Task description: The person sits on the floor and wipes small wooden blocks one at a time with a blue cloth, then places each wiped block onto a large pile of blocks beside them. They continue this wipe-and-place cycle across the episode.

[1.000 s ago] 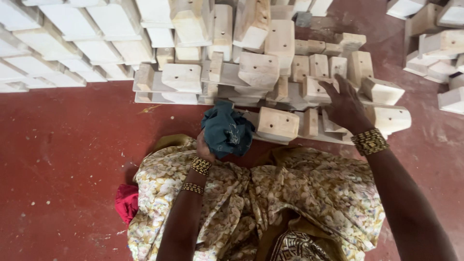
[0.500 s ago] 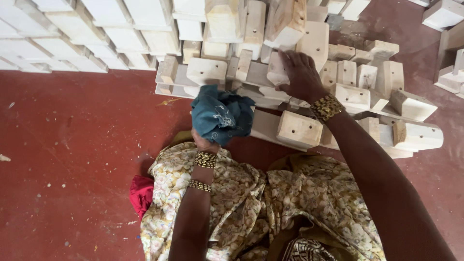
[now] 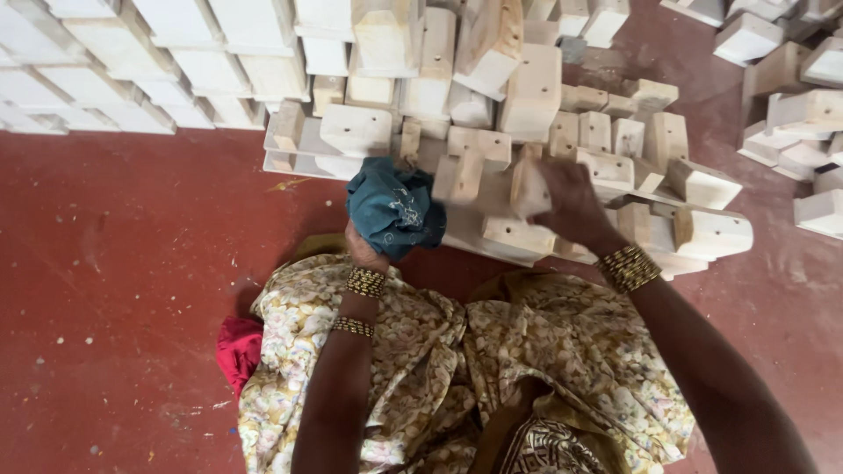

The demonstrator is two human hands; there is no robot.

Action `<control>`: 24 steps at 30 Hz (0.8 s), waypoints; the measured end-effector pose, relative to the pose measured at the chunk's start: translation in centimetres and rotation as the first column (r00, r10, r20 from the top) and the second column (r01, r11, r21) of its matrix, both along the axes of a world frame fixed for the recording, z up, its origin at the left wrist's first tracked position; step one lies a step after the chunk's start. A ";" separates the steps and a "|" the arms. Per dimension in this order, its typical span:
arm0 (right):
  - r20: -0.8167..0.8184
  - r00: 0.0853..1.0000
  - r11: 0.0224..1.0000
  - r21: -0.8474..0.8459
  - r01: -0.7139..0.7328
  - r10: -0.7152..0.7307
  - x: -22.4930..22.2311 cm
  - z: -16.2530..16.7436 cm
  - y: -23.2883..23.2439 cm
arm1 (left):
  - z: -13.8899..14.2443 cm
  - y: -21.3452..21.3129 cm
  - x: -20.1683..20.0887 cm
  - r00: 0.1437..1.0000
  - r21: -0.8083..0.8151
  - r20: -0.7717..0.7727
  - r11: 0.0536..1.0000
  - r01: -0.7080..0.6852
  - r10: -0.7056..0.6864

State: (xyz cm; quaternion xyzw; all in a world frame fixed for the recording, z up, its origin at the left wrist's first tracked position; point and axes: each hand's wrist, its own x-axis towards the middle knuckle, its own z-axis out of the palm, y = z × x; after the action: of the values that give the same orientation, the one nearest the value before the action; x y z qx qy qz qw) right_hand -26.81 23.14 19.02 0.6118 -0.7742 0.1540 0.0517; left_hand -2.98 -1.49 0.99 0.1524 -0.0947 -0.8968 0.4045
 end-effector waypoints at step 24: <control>-0.253 0.889 0.923 -0.056 0.380 -0.382 5.4 -10.0 5.0 | -1.0 0.4 0.8 0.586 -0.679 0.731 0.287 0.675 0.351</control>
State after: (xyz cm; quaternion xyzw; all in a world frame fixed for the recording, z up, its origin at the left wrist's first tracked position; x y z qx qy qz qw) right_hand -21.43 28.18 9.05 0.4627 -0.8652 0.0616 0.1833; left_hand -2.16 -1.07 -0.04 0.2480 -0.7837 -0.5290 0.2110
